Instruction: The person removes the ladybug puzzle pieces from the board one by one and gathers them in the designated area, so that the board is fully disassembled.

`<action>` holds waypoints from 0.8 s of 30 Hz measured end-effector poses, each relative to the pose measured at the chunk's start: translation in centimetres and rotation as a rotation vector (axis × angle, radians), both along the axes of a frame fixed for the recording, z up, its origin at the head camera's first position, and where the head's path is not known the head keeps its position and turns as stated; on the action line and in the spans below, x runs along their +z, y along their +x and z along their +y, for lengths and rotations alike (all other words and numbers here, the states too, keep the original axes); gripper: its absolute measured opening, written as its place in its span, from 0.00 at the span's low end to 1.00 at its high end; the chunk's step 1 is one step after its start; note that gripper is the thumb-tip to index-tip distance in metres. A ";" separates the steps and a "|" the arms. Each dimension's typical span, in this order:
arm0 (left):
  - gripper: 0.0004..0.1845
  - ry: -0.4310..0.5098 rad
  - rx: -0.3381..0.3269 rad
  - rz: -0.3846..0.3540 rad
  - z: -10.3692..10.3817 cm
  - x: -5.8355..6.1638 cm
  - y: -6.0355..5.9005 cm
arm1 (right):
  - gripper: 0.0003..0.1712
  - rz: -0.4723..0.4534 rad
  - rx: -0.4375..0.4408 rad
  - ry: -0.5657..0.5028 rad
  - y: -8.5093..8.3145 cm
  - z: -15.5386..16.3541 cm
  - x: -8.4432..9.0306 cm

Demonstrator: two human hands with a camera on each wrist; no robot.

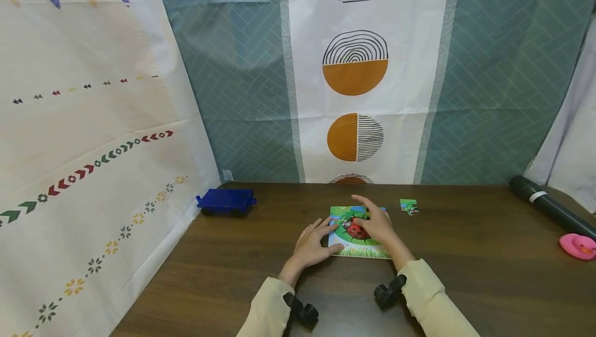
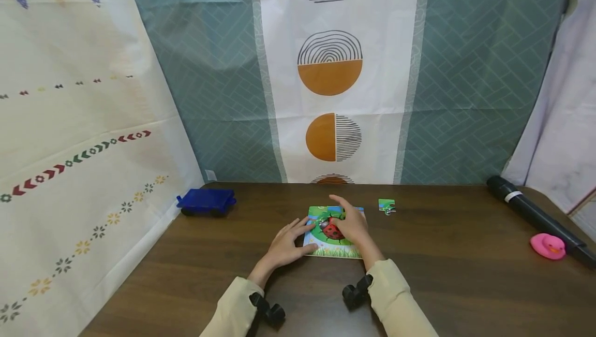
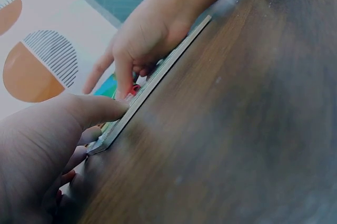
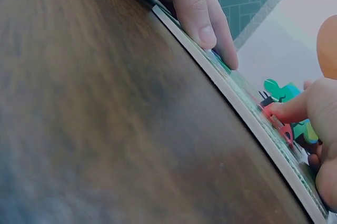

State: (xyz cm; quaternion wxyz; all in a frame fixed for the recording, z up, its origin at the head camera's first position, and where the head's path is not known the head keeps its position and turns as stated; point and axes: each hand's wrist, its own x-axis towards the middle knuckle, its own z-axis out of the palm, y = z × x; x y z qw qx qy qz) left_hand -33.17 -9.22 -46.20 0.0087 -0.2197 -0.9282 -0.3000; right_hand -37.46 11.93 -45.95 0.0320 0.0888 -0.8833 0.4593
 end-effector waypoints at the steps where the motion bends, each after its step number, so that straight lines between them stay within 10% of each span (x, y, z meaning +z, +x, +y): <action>1: 0.32 0.003 0.001 -0.001 0.0 0.0 0.0 | 0.33 -0.014 -0.011 -0.013 0.0 0.0 0.0; 24: 0.32 0.006 -0.003 0.004 -0.1 -0.1 0.1 | 0.14 -0.026 0.021 0.009 -0.1 0.5 0.0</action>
